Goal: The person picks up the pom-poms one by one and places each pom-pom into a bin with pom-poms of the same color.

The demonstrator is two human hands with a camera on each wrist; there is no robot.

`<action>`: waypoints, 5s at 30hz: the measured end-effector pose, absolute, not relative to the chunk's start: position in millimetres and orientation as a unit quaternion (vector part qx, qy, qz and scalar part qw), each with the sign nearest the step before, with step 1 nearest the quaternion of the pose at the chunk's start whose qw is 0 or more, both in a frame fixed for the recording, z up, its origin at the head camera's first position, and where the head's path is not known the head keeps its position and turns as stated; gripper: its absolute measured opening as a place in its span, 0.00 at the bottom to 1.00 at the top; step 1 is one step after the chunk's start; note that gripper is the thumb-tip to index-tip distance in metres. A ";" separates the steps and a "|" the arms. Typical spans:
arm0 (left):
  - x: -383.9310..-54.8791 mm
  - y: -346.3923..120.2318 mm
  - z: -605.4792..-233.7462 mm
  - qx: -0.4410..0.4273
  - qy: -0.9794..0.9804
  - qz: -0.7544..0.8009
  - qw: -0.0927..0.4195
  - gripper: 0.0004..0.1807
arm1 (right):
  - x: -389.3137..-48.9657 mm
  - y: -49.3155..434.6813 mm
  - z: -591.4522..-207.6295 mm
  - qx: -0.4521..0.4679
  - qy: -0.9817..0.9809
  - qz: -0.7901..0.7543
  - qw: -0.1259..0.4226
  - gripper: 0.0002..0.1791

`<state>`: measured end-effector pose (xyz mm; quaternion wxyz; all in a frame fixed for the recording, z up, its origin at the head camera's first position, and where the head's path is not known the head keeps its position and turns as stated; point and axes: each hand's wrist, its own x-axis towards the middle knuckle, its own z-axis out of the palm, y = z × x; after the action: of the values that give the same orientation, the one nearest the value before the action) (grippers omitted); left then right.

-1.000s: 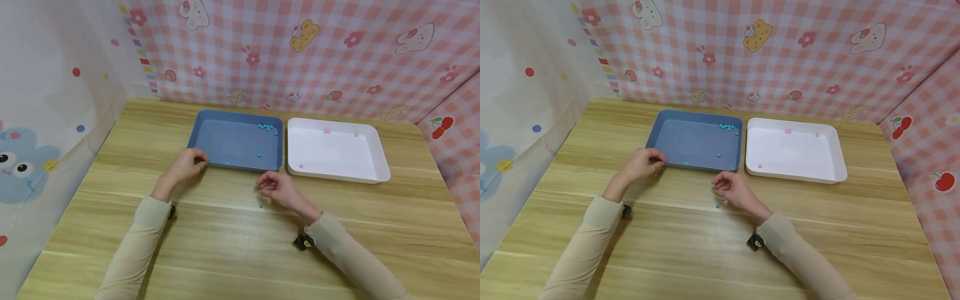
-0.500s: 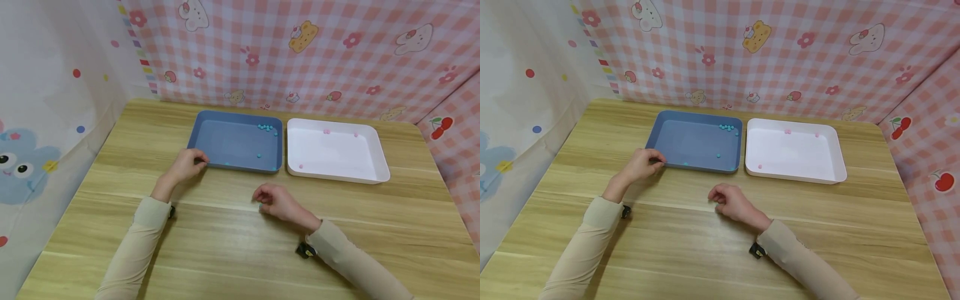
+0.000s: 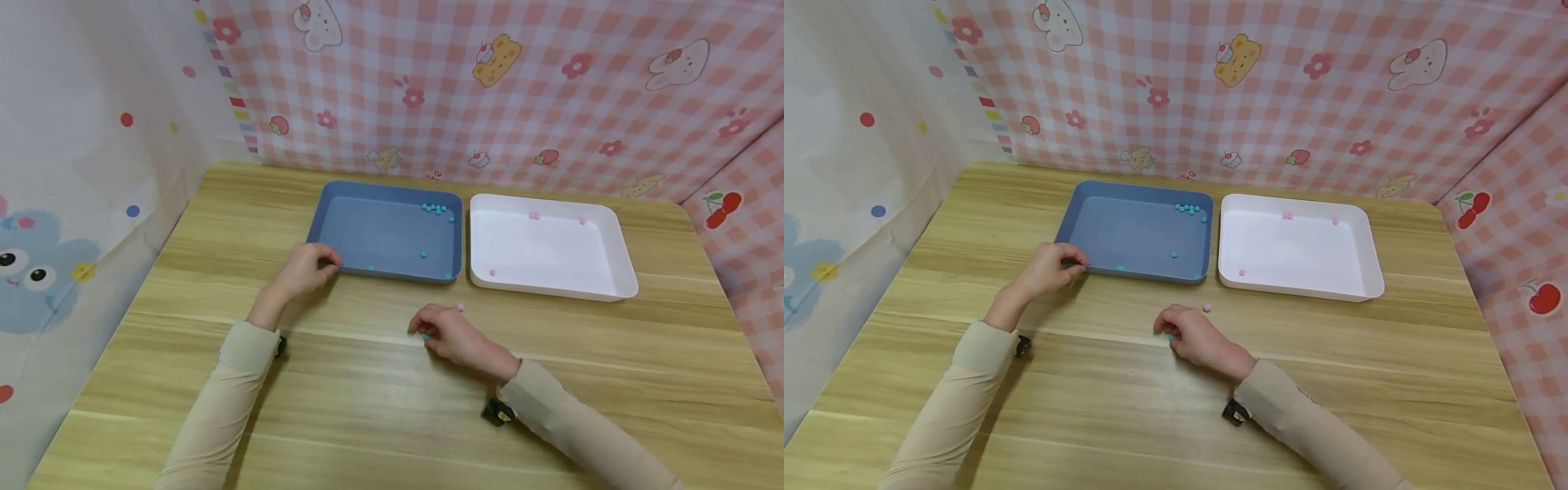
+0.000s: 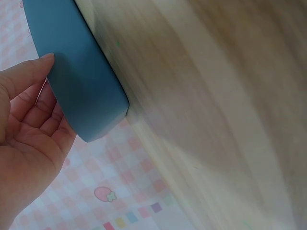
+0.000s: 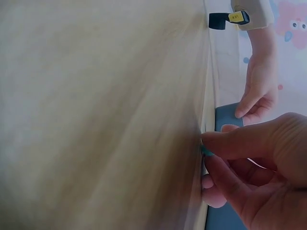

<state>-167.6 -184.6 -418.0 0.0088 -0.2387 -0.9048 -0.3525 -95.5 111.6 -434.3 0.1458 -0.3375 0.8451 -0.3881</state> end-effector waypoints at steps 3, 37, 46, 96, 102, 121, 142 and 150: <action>-169.0 -184.2 -418.0 -0.227 -0.910 -0.347 -0.010 0.04 | -96.0 110.8 -434.7 -0.343 0.846 -0.382 0.141 0.17; -169.2 -182.7 -414.6 -0.217 -0.915 -0.340 -0.024 0.05 | -115.8 113.7 -396.6 -0.299 0.812 -0.498 0.056 0.12; -168.5 -183.8 -416.0 -0.218 -0.914 -0.341 -0.021 0.05 | -137.2 109.7 -374.8 -0.279 0.825 -0.491 0.006 0.11; -168.3 -184.8 -418.4 -0.221 -0.915 -0.337 -0.012 0.04 | -225.9 64.7 -348.4 -0.112 0.782 -0.613 -0.014 0.11; -168.3 -185.0 -417.7 -0.225 -0.914 -0.338 -0.008 0.04 | -233.1 62.5 -353.3 -0.097 0.770 -0.631 -0.013 0.10; -167.6 -183.4 -417.4 -0.221 -0.914 -0.341 -0.009 0.04 | -245.2 61.7 -363.0 -0.055 0.769 -0.637 0.002 0.11; -168.1 -184.0 -417.0 -0.215 -0.914 -0.344 -0.019 0.04 | -244.4 65.5 -359.4 -0.052 0.773 -0.632 0.000 0.11; -167.8 -183.8 -416.3 -0.220 -0.912 -0.347 -0.015 0.04 | -231.5 78.8 -358.7 -0.065 0.782 -0.620 -0.004 0.11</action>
<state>-167.8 -183.8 -416.3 -0.0151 -0.2204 -0.9116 -0.3467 -231.5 78.8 -358.7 -0.0040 -0.0653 0.7819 -0.6200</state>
